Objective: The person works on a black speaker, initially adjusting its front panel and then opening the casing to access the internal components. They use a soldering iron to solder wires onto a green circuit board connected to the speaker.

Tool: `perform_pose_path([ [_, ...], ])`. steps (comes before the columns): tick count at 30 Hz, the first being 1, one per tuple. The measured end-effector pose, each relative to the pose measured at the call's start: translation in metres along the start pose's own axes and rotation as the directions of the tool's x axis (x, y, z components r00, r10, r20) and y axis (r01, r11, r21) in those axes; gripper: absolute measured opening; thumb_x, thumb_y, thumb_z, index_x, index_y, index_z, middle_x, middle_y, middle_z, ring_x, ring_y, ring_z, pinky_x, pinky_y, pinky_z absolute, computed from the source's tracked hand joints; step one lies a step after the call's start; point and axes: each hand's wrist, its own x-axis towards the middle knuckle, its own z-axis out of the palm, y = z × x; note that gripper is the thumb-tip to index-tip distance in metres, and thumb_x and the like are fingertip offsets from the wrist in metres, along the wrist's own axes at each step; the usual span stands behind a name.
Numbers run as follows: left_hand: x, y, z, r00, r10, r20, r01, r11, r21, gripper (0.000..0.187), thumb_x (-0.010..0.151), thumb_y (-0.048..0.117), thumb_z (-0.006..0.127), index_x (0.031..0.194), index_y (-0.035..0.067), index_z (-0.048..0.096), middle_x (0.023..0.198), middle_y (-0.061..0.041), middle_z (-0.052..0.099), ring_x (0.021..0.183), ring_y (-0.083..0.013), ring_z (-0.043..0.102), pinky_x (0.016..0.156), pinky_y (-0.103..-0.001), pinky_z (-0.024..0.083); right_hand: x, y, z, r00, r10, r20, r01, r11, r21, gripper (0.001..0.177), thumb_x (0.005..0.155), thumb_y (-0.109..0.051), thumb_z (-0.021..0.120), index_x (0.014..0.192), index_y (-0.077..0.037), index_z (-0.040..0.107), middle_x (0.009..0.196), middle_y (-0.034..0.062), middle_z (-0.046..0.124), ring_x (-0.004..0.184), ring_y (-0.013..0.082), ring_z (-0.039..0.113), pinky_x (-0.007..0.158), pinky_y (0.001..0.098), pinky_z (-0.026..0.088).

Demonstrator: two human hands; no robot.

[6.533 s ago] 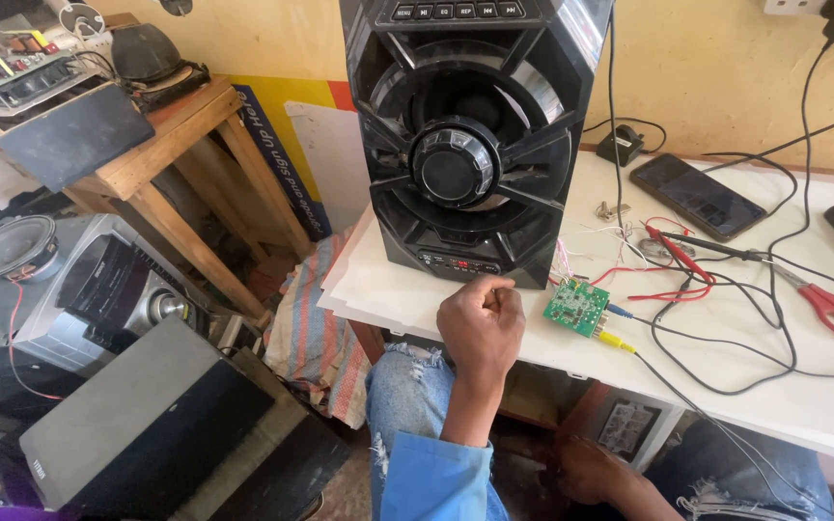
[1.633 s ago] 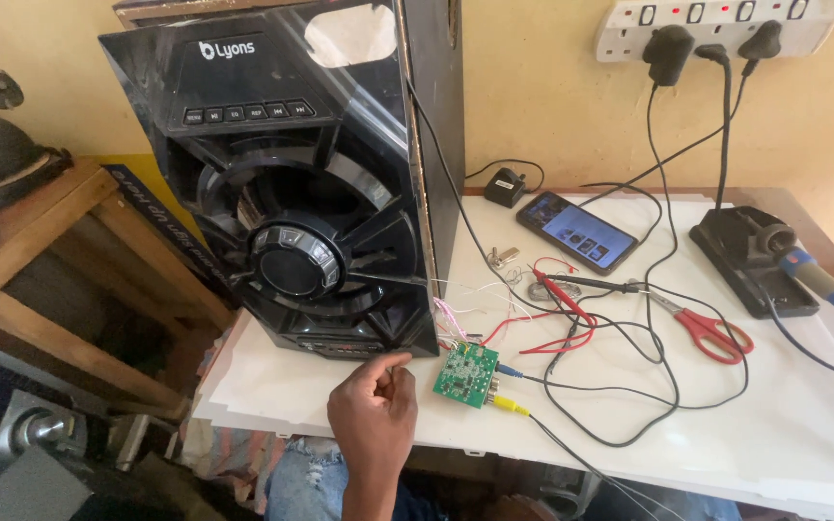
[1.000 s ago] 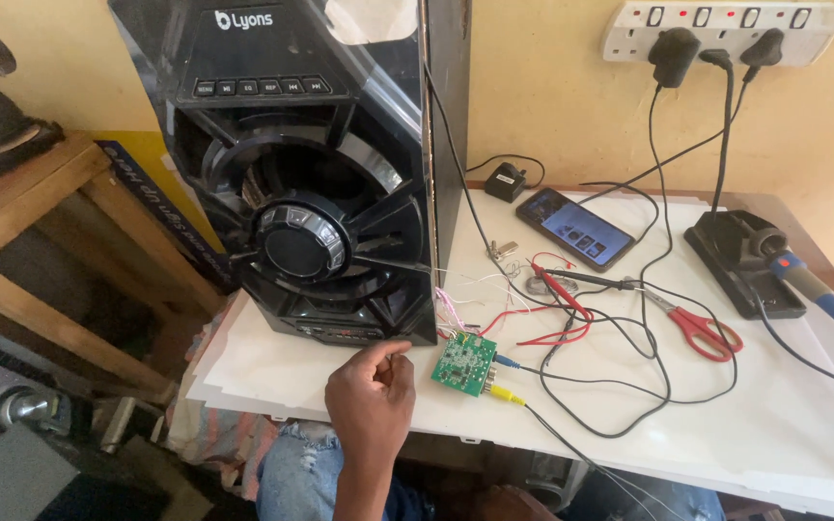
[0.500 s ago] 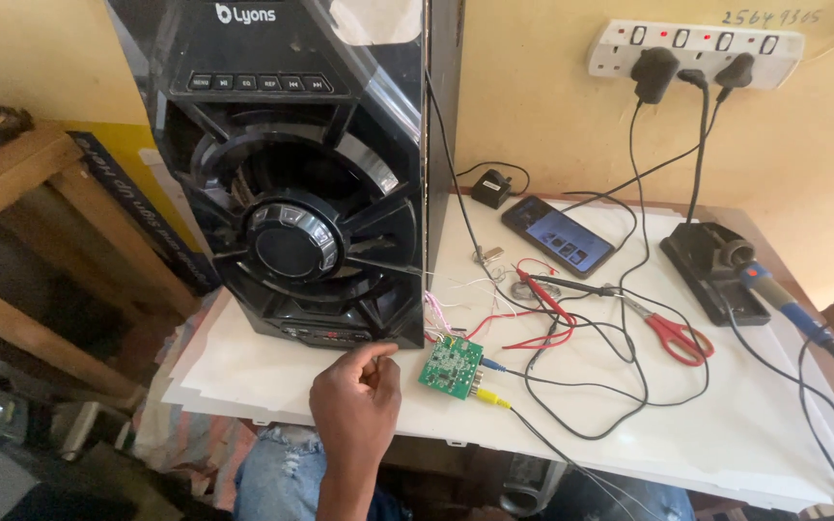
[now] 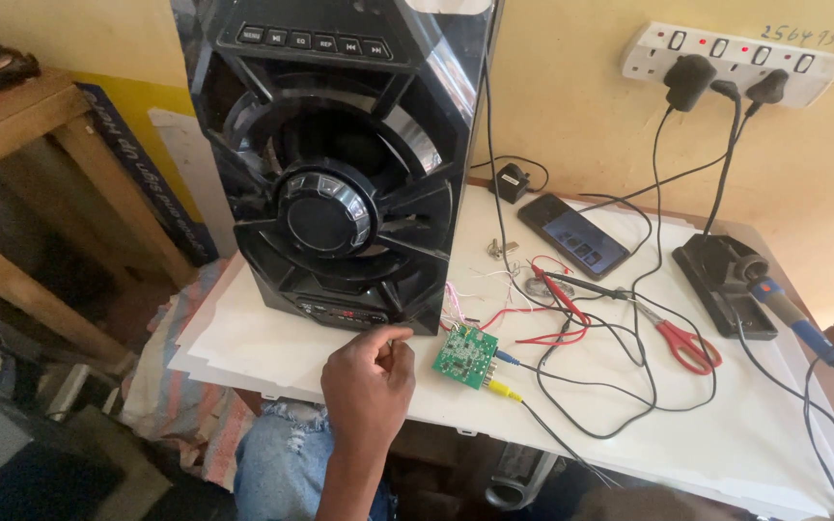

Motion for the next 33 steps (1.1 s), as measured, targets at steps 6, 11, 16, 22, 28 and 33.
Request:
perform_pose_path([
  [6,0.000,-0.001,-0.003,0.999,-0.028,0.041,0.028,1.000,-0.010,0.020,0.080,0.015,0.067,0.087,0.020,0.084,0.052,0.004,0.066,0.047,-0.0164,0.058,0.054,-0.039,0.048,0.120,-0.083,0.025,0.839,-0.022,-0.544,-0.302,0.812,-0.499,0.026,0.081,-0.028,0.077,0.075,-0.005,0.088,0.083,0.0066,0.091,0.090,0.0136,0.082,0.087,0.0304,0.055],
  [11,0.002,-0.005,0.004,0.997,-0.075,0.026,0.073,0.995,0.061,0.024,0.077,0.019,0.064,0.086,0.024,0.086,0.049,0.004,0.060,0.050,-0.0196,0.058,0.058,-0.040,0.048,0.200,-0.063,-0.062,0.689,-0.420,-0.591,-0.127,0.732,-0.669,0.023,0.111,-0.024,0.072,0.107,-0.003,0.076,0.092,0.0104,0.075,0.070,0.0153,0.070,0.058,0.0265,0.055],
  [16,0.002,-0.002,0.007,0.989,-0.142,0.041,0.139,0.987,0.079,0.022,0.079,0.022,0.066,0.088,0.023,0.086,0.051,0.003,0.064,0.051,-0.0188,0.061,0.061,-0.039,0.051,0.281,-0.041,-0.166,0.585,-0.587,-0.560,-0.149,0.601,-0.785,0.009,0.102,-0.016,0.078,0.102,-0.009,0.083,0.088,0.0054,0.078,0.076,0.0130,0.072,0.062,0.0309,0.056],
  [22,-0.001,-0.018,0.024,0.993,-0.092,-0.075,0.099,0.991,0.094,0.021,0.075,0.021,0.067,0.083,0.029,0.085,0.049,0.006,0.058,0.047,-0.0156,0.057,0.059,-0.033,0.050,0.347,-0.021,-0.257,0.633,-0.633,-0.447,-0.260,0.370,-0.892,0.012,0.091,-0.013,0.076,0.098,-0.017,0.085,0.092,0.0025,0.080,0.078,0.0188,0.074,0.056,0.0372,0.054],
  [28,0.000,-0.015,0.027,0.974,-0.215,-0.069,0.221,0.970,0.099,0.019,0.074,0.023,0.069,0.081,0.031,0.085,0.050,0.004,0.059,0.047,-0.0127,0.057,0.059,-0.028,0.050,0.386,-0.010,-0.277,0.766,-0.559,-0.317,-0.277,0.158,-0.948,0.021,0.092,-0.016,0.071,0.106,-0.021,0.085,0.100,0.0019,0.077,0.078,0.0286,0.068,0.062,0.0446,0.049],
  [33,0.000,-0.016,0.028,0.982,-0.137,-0.126,0.143,0.989,0.040,0.021,0.073,0.016,0.068,0.078,0.029,0.083,0.046,0.003,0.050,0.040,-0.0127,0.047,0.051,-0.028,0.046,0.398,0.007,-0.288,0.746,-0.646,-0.165,-0.196,0.024,-0.980,0.021,0.086,-0.013,0.064,0.094,-0.016,0.084,0.089,0.0051,0.074,0.063,0.0289,0.063,0.047,0.0402,0.037],
])
